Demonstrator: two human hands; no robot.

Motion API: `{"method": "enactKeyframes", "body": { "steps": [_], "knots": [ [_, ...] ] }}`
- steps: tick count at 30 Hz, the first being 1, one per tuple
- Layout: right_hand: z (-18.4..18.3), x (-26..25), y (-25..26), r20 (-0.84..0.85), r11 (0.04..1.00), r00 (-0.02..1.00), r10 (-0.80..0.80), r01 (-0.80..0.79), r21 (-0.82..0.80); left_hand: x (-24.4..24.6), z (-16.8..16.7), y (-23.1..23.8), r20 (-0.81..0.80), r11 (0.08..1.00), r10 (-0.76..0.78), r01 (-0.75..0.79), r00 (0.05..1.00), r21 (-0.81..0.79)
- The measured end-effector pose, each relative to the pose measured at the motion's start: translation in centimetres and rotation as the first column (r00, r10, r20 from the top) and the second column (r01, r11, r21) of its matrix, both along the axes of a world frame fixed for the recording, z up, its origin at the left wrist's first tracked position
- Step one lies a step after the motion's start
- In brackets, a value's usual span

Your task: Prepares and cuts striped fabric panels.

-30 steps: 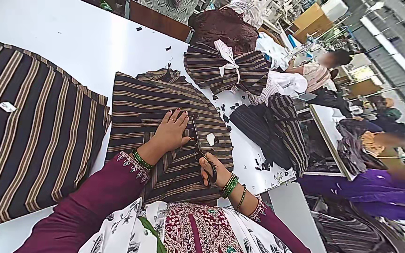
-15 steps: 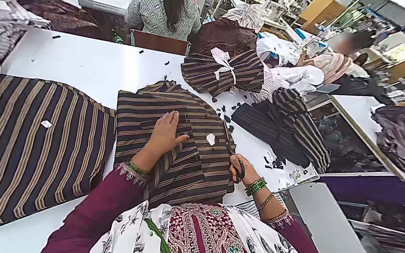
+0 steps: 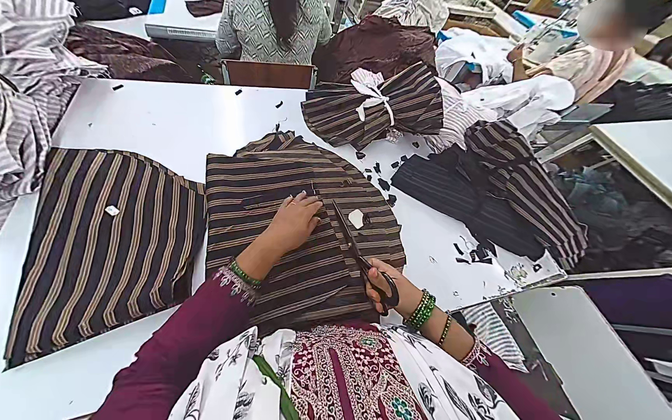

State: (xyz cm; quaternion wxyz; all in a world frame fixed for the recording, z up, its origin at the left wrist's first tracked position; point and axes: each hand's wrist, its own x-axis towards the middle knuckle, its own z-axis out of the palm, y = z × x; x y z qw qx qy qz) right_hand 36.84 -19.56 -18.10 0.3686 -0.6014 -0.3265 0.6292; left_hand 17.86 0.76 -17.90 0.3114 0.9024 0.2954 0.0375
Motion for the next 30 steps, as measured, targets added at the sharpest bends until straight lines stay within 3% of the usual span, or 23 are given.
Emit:
{"method": "enactKeyframes", "body": {
  "steps": [3,6,9,18,25,30],
  "knots": [
    [-0.4,-0.2,0.1,0.021,0.992,0.995,0.096,-0.094,-0.082,2.1,-2.4,1.4,-0.248,0.994,0.063,-0.040,0.967,0.098],
    [-0.5,0.2,-0.2,0.059,0.980,0.986,0.153,-0.144,-0.135,2.5,-3.5,1.7,-0.319,0.988,0.084,-0.039,0.944,0.146],
    [0.0,0.3,-0.9,0.117,0.965,0.971,0.209,-0.186,-0.182,2.5,-3.6,1.5,-0.322,0.988,0.095,-0.049,0.942,0.146],
    [1.2,-0.4,-0.1,0.246,0.962,0.952,0.182,-0.121,-0.243,2.4,-3.9,1.5,-0.265,0.988,0.116,-0.084,0.957,0.131],
    [0.3,1.8,-3.2,0.240,0.952,0.927,0.288,-0.249,-0.181,2.4,-4.3,1.5,-0.244,0.985,0.116,-0.080,0.963,0.149],
    [0.9,-1.1,-1.3,0.278,0.968,0.939,0.201,-0.147,-0.203,2.5,-4.2,1.4,-0.264,0.986,0.133,-0.100,0.955,0.136]
  ]
}}
